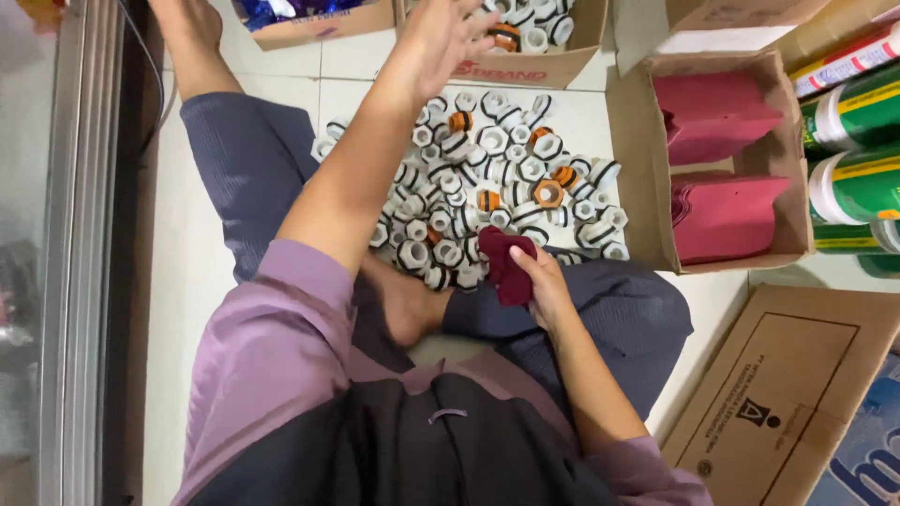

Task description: The person sits on the floor and wipes numerous white and orange plastic pipe fittings with a red cloth. They pick up each fitting individually, rub it with the cloth, and place it back into the pile.

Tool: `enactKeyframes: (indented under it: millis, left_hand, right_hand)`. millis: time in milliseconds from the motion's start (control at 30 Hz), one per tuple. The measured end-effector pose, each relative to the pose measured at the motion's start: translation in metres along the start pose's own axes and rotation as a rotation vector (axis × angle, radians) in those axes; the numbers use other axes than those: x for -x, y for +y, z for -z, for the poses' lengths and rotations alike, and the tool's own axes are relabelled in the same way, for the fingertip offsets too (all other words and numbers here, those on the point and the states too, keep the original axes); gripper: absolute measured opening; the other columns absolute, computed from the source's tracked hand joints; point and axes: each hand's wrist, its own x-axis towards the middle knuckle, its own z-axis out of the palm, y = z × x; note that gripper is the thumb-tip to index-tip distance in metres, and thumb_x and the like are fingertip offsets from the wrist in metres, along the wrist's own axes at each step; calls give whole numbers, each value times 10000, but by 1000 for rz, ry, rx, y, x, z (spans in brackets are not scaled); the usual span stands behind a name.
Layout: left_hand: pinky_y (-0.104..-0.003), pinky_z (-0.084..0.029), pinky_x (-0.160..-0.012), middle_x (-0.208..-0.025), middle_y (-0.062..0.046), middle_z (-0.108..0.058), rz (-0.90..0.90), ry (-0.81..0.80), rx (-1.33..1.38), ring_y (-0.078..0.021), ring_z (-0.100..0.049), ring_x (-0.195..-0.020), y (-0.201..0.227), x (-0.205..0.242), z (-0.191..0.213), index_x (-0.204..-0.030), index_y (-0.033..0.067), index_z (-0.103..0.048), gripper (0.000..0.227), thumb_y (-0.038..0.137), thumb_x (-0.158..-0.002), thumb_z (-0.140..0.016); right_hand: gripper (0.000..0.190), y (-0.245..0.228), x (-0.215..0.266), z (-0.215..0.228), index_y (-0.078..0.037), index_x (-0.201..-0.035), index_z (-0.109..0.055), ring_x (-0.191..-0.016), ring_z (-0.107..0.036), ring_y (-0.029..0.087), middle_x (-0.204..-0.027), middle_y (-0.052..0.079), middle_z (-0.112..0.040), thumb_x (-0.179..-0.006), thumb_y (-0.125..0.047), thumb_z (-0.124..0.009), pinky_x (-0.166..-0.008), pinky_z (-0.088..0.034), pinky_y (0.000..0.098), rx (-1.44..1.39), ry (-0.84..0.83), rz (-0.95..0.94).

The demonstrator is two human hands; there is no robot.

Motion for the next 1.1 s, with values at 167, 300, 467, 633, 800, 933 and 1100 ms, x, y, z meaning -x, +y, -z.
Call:
enactKeyframes:
  millis: [167, 300, 467, 633, 800, 933, 1100]
  left_hand:
    - [-317, -591, -865, -1089, -13, -745, -63, 274, -835, -151, -701, -999, -18, 0, -16, -1090, 159, -660, 360, 354, -1004, -371]
    - [-477, -373, -598, -747, -58, -611, 145, 234, -1275, -283, -563, -711, -113, 17, 32, -679, 145, -497, 344, 316, -965, -411]
    - [-518, -468, -1030, -1327, -324, -476, -18, 224, -1262, -549, -441, -1308, -161, 49, 39, -1215, -87, -627, 345, 177, -995, -607]
    - [-549, -434, -1008, -1201, -278, -517, -115, 277, -1138, -553, -415, -1258, -165, 67, 19, -1082, -87, -606, 274, 178, -1013, -608]
    - [-409, -501, -1000, -1540, -349, -361, 223, 331, -21, -475, -424, -1391, -147, 104, 2, -1443, -59, -431, 675, 466, -1028, -517]
    - [-516, -597, -870, -1149, -302, -688, 302, 234, 507, -378, -715, -1032, -142, 140, -13, -1141, -80, -609, 454, 346, -1056, -477]
    - [-463, -593, -946, -1120, -165, -736, 329, 160, 633, -285, -729, -1023, -172, 155, -16, -1121, 5, -662, 378, 357, -1043, -549]
  right_hand:
    - [451, -5, -1, 2, -45, -1289, -646, -859, -702, 266, -1053, 138, -727, -891, -244, -721, -682, -596, 397, -94, -34, 11]
    - [507, -2, -2, -2, -44, -1321, -608, -942, -686, 278, -1127, 150, -702, -869, -245, -719, -706, -595, 399, -97, -37, -5]
    - [271, -7, 3, -9, -89, -1140, -738, -973, -711, 314, -1064, 161, -727, -898, -204, -780, -827, -584, 478, -146, -15, 35]
    - [273, -1, -1, -3, -101, -1156, -737, -981, -717, 312, -1084, 152, -729, -910, -213, -771, -826, -588, 471, -147, -13, 35]
    - [277, -7, -1, -12, -79, -1189, -704, -981, -721, 307, -1072, 150, -718, -940, -199, -728, -826, -599, 464, -206, 48, 32]
    - [330, -36, 13, -40, -92, -1303, -673, -1116, -631, 271, -1228, 148, -689, -1004, -231, -681, -968, -522, 449, 83, 209, 285]
    - [422, -62, 30, -74, -162, -1462, -574, -1351, -465, 465, -1438, 191, -504, -1042, -132, -554, -1123, -371, 568, 754, 120, 832]
